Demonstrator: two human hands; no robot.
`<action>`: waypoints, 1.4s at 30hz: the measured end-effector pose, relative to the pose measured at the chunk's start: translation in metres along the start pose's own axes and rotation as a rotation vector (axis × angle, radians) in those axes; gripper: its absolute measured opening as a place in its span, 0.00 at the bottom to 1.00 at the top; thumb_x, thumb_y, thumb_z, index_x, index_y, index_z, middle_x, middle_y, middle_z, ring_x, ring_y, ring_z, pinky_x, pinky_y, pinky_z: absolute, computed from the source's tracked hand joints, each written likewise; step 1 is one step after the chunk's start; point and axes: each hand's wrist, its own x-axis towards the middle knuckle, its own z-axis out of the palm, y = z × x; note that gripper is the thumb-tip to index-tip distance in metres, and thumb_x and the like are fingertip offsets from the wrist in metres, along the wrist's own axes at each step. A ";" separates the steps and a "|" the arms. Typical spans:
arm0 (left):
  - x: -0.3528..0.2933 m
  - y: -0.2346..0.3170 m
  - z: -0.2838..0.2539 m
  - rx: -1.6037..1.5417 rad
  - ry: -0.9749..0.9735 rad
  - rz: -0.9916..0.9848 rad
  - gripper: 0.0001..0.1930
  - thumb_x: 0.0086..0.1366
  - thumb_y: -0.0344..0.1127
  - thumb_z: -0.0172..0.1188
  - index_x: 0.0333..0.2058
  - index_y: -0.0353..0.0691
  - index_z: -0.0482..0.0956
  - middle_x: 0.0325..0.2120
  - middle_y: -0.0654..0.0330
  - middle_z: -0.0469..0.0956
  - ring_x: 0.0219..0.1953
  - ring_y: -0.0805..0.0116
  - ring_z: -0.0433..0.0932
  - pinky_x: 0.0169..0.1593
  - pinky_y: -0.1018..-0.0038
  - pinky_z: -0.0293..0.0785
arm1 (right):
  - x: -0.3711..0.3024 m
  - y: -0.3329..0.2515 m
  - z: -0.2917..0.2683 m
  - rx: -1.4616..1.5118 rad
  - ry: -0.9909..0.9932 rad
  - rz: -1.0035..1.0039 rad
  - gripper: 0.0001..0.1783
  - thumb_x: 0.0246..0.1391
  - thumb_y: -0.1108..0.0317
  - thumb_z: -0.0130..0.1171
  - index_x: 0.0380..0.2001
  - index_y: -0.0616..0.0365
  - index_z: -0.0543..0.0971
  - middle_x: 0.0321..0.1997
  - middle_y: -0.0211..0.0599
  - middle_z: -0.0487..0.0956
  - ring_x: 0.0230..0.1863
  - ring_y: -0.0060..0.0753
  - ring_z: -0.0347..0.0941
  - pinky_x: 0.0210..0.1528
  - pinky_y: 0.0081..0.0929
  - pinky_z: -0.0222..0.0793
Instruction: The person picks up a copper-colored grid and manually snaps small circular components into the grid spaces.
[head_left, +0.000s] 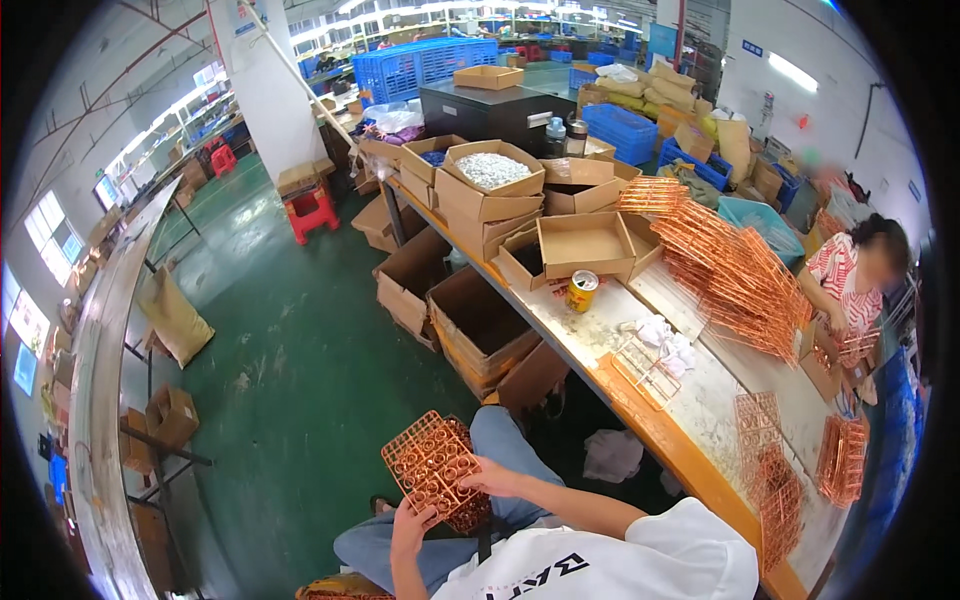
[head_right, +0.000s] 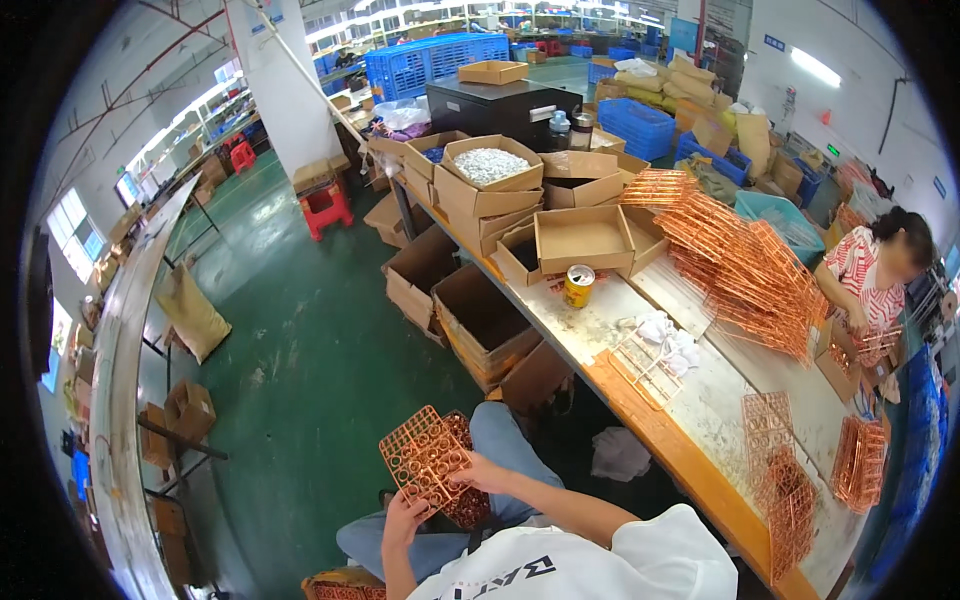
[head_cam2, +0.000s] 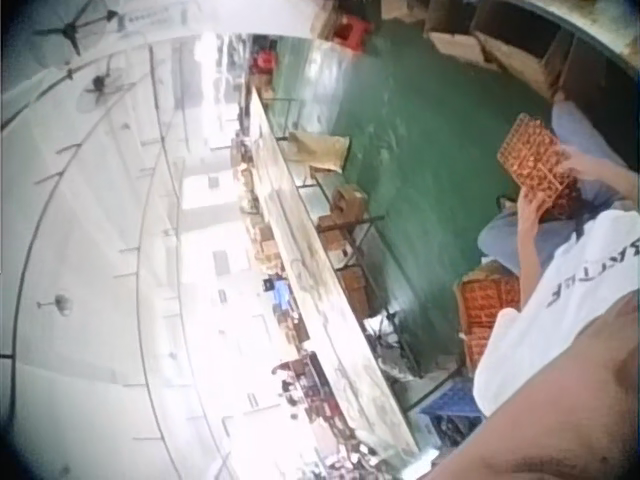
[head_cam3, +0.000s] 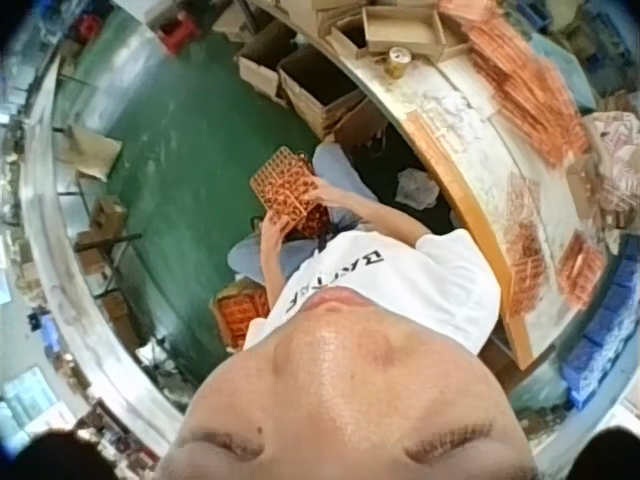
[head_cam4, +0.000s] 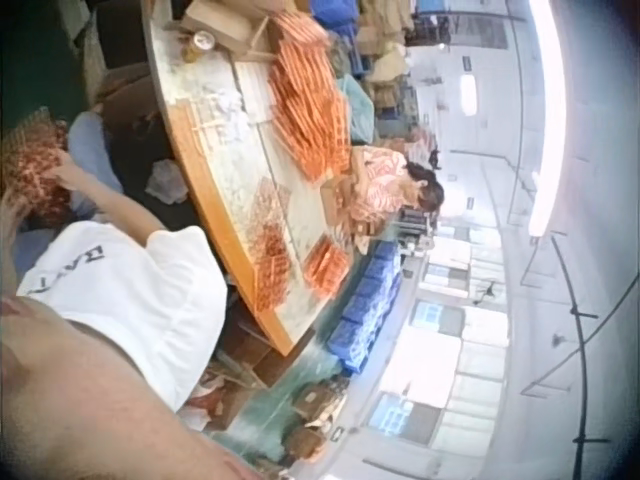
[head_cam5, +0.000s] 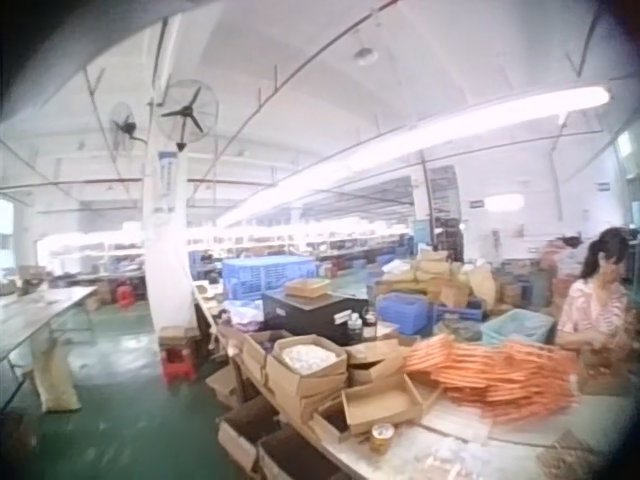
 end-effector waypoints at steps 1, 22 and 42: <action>-0.001 -0.004 -0.001 -0.006 0.010 0.001 0.19 0.53 0.19 0.55 0.44 0.34 0.63 0.35 0.55 0.75 0.35 0.65 0.77 0.37 0.72 0.78 | -0.004 -0.006 0.006 -0.044 -0.016 0.015 0.25 0.45 0.83 0.52 0.49 0.55 0.65 0.42 0.33 0.72 0.41 0.24 0.71 0.46 0.20 0.68; 0.006 -0.031 0.000 0.250 0.180 0.030 0.34 0.45 0.34 0.69 0.44 0.40 0.54 0.36 0.56 0.68 0.32 0.69 0.73 0.32 0.74 0.72 | 0.007 -0.010 0.004 -0.389 -0.055 0.289 0.11 0.51 0.62 0.57 0.19 0.53 0.72 0.16 0.22 0.66 0.16 0.14 0.56 0.17 0.16 0.48; 0.013 -0.046 0.016 0.324 0.288 0.032 0.38 0.43 0.25 0.68 0.47 0.40 0.49 0.39 0.49 0.69 0.35 0.61 0.76 0.28 0.70 0.79 | 0.014 0.015 -0.024 -0.588 0.075 0.200 0.12 0.43 0.79 0.54 0.35 0.62 0.77 0.31 0.32 0.78 0.30 0.22 0.72 0.31 0.20 0.70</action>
